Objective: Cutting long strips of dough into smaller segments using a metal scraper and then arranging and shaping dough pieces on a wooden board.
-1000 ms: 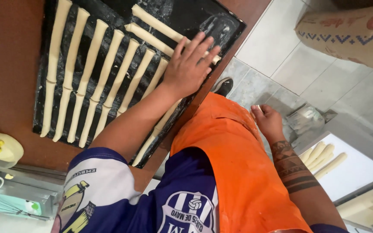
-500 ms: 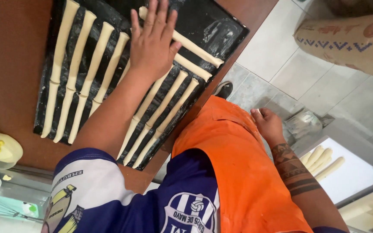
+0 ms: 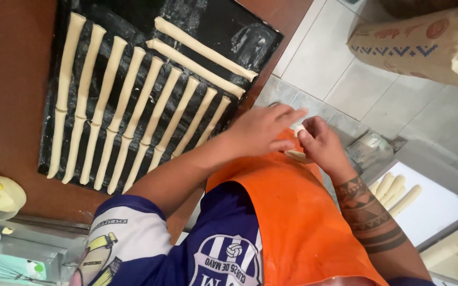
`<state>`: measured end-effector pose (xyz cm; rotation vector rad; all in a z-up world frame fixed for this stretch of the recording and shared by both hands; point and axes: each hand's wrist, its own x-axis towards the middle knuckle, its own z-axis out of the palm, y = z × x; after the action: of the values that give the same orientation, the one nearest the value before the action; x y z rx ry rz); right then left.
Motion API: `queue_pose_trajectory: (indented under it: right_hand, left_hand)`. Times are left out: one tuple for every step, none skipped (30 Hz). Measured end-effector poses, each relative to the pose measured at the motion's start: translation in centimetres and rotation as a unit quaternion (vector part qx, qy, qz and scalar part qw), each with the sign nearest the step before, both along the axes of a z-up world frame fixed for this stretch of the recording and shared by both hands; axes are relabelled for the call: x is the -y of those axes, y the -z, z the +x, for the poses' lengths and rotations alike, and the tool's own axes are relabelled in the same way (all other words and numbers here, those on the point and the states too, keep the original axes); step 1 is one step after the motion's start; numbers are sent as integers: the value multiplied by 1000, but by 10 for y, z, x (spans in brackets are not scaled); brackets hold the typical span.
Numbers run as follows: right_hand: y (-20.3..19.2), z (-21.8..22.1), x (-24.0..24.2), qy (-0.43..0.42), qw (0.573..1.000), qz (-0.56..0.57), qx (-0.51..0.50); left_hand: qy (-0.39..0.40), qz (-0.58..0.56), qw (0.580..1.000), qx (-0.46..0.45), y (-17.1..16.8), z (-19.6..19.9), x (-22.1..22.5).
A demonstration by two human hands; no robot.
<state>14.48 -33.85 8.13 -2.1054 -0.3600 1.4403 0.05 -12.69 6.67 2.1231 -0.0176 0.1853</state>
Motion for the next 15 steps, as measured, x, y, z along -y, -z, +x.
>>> queue_pose_trajectory:
  right_hand:
    - [-16, 1, -7, -2, 1000, 5, 2]
    - [-31, 3, -15, -16, 1000, 15, -2]
    - [-47, 4, -21, -31, 999, 25, -6]
    - [-56, 6, -21, -30, 999, 33, -2]
    - [-65, 8, -19, -13, 999, 46, -11]
    - [-75, 9, -15, 5, 998, 56, -21]
    - [-90, 14, -14, 6, 998, 62, -20]
    - [-105, 20, -14, -8, 994, 96, -46]
    - [-121, 27, -12, -22, 989, 130, -72]
    - [-126, 31, -4, -23, 988, 138, -69]
    - [-131, 35, 5, -48, 983, 162, -69]
    - [-136, 41, 14, -72, 978, 187, -66]
    - [-140, 50, 21, -72, 976, 195, -60]
    - [-145, 58, 31, -111, 971, 208, -43]
    - [-150, 67, 41, -150, 963, 221, -25]
  left_hand:
    - [-2, 5, 1000, 2, 0, 5, 16]
    - [-38, 27, 999, 10, 1, 10, 31]
    - [-73, 49, 996, 19, 1, 16, 47]
    - [-72, 57, 996, 23, 0, 19, 49]
    - [-52, 27, 998, 20, -2, 23, 52]
    - [-32, -4, 999, 16, -5, 26, 57]
    - [-30, 1, 999, 18, -21, 30, 56]
    - [-13, 44, 998, 36, -37, 36, 55]
    - [4, 86, 995, 54, -53, 42, 55]
    - [4, 94, 994, 57, -64, 43, 63]
    - [-19, 138, 987, 75, -75, 45, 72]
    - [-41, 182, 978, 96, -85, 49, 80]
    - [-39, 190, 976, 102, -99, 54, 84]
    - [-36, 201, 972, 120, -113, 58, 92]
    - [-32, 211, 967, 138, -127, 62, 100]
